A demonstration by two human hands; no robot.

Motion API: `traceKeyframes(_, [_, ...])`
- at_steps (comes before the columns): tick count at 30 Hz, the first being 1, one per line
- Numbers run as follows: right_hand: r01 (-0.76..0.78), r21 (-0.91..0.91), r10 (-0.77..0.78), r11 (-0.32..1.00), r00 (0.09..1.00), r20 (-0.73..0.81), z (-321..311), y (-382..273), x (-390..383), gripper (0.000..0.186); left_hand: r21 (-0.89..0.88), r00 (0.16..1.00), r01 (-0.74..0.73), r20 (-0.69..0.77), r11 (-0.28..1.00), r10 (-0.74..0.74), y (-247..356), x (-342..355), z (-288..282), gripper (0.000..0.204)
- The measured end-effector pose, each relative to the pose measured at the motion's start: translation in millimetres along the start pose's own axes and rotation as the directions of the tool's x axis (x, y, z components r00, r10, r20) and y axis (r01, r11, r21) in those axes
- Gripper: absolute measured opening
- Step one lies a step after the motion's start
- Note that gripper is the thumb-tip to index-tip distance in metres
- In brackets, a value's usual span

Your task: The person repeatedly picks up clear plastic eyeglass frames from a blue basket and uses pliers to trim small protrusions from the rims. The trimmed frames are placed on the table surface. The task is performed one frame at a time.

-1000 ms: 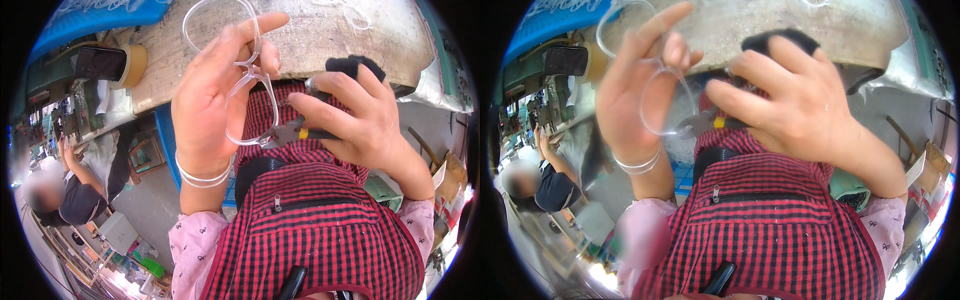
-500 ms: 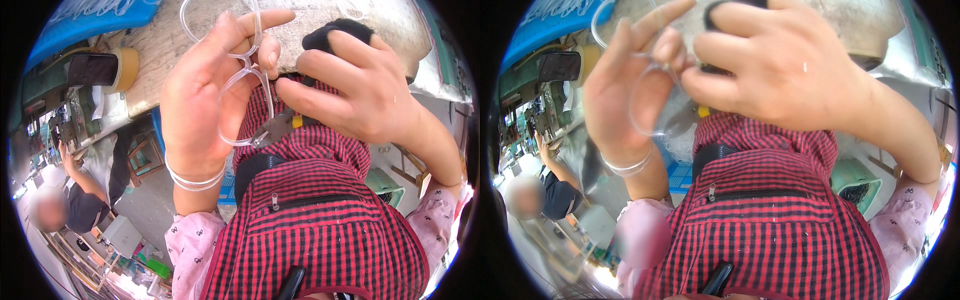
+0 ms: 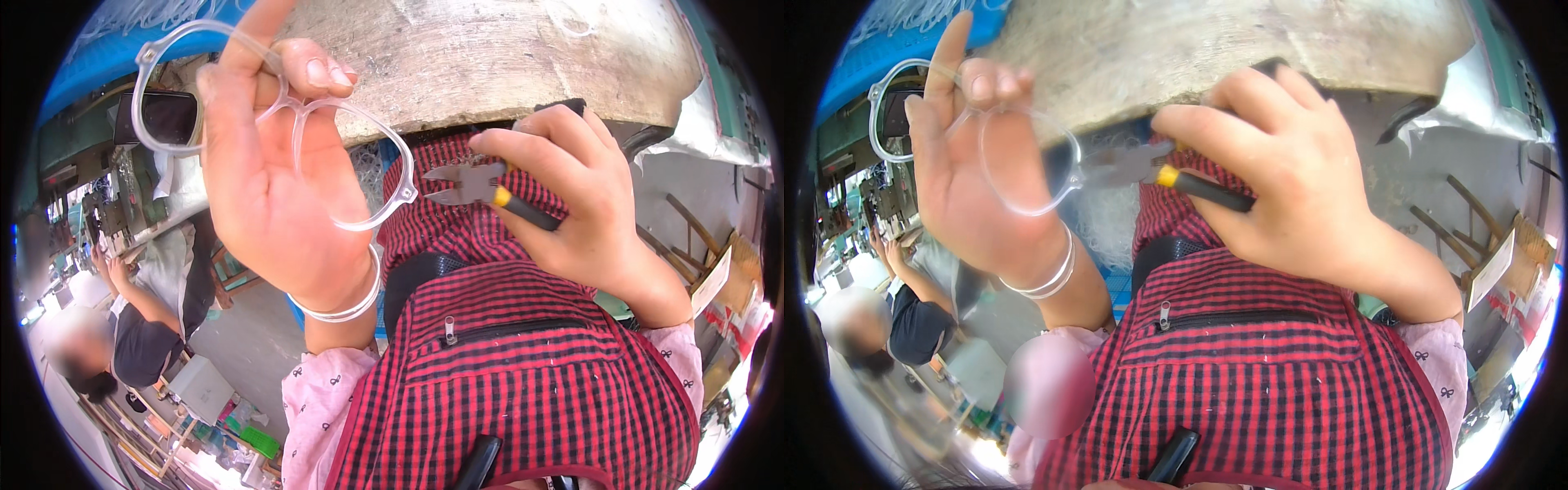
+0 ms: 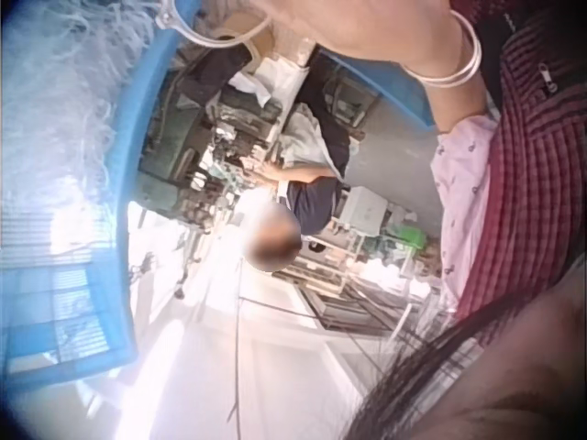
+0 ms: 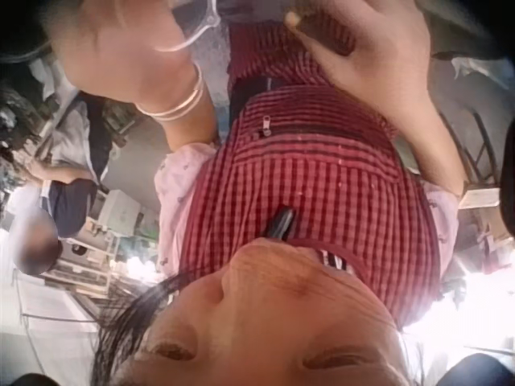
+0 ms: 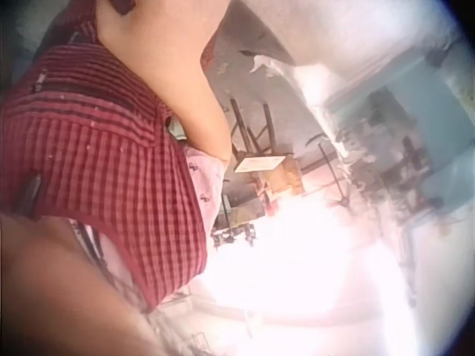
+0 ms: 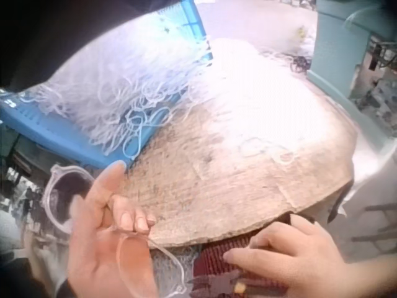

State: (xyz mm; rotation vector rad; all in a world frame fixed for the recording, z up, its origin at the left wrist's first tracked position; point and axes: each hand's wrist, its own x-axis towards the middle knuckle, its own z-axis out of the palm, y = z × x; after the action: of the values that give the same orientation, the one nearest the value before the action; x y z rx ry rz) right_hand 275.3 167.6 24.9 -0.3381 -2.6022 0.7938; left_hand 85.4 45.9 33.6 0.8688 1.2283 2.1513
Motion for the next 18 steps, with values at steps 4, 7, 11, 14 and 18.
traceKeyframes(4, [0.026, -0.170, -0.031, 0.985, 0.999, -0.024, 4.4, -4.4, 0.5, 0.052, 0.069, 0.994, -0.079, -0.064, 0.994, 0.083, -0.4, -4.7, 6.6, 0.058])
traceKeyframes(7, [-0.065, -0.254, 0.059, 0.965, 0.998, -0.032, 16.9, -13.9, -6.1, 0.041, 0.090, 0.975, -0.174, -0.128, 0.981, 0.184, -9.9, -10.0, 15.8, 0.058])
traceKeyframes(11, [-0.423, 0.514, 0.265, 0.746, 0.897, 0.354, 16.0, 3.2, -12.2, 0.036, 0.071, 0.973, -0.009, -0.231, 0.997, 0.025, -14.5, -25.4, 21.9, 0.055])
traceKeyframes(14, [-0.268, 0.455, 0.264, 0.849, 0.962, 0.073, 4.1, 13.8, -11.8, 0.043, -0.385, 0.912, 0.378, 0.000, 0.842, -0.410, -5.4, -43.7, 21.4, 0.064])
traceKeyframes(18, [-0.058, -0.051, 0.053, 0.997, 0.993, -0.105, -14.4, 5.2, 13.8, 0.051, -0.452, 0.771, 0.601, 0.109, 0.659, -0.628, -5.3, -56.8, 43.4, 0.094])
